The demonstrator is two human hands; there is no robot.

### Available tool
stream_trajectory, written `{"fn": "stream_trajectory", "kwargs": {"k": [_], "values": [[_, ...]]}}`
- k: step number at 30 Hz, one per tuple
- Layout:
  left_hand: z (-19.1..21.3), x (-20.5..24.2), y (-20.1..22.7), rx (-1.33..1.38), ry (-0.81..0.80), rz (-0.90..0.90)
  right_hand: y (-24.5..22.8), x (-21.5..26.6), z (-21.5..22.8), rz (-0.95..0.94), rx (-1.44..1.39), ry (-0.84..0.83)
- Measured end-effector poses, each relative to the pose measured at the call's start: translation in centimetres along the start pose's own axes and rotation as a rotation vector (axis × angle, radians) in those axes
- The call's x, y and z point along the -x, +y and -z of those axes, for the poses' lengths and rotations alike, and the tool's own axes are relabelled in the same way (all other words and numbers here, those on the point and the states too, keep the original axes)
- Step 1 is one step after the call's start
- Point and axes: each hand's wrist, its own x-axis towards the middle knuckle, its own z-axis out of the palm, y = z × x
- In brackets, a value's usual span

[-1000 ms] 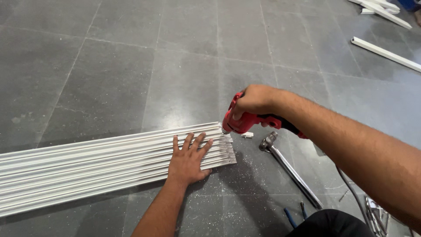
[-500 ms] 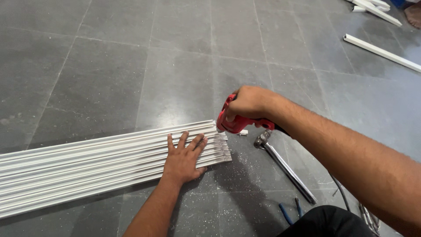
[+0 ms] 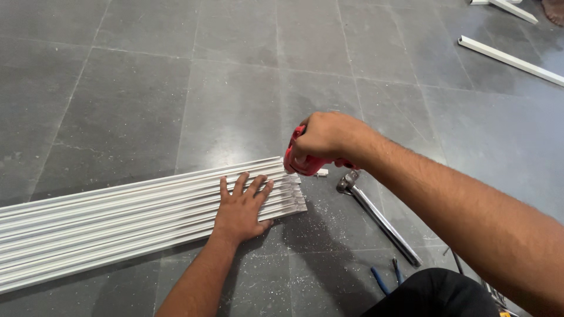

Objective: The person sits on the floor and uses a red corded drill to make holes in stacked white metal profiles. They hold the profiles steady with one hand while drilling with the other, then separate and restack the drilled pieces.

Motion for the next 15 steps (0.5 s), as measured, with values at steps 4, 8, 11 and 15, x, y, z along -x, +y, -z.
{"fn": "stream_trajectory", "kwargs": {"k": [4, 8, 11, 15], "values": [[0.05, -0.12, 0.0, -0.006, -0.012, 0.005, -0.11, 0.07, 0.13, 0.0, 0.023, 0.0], [0.24, -0.17, 0.15, 0.004, -0.017, 0.014, -0.2, 0.12, 0.22, 0.023, 0.062, -0.005], [0.28, 0.24, 0.23, 0.001, -0.01, 0.02, -0.74, 0.08, 0.0, 0.044, 0.132, -0.02], [0.72, -0.13, 0.34, 0.004, -0.052, 0.039, -1.02, -0.24, 0.14, 0.07, 0.186, -0.038]]}}
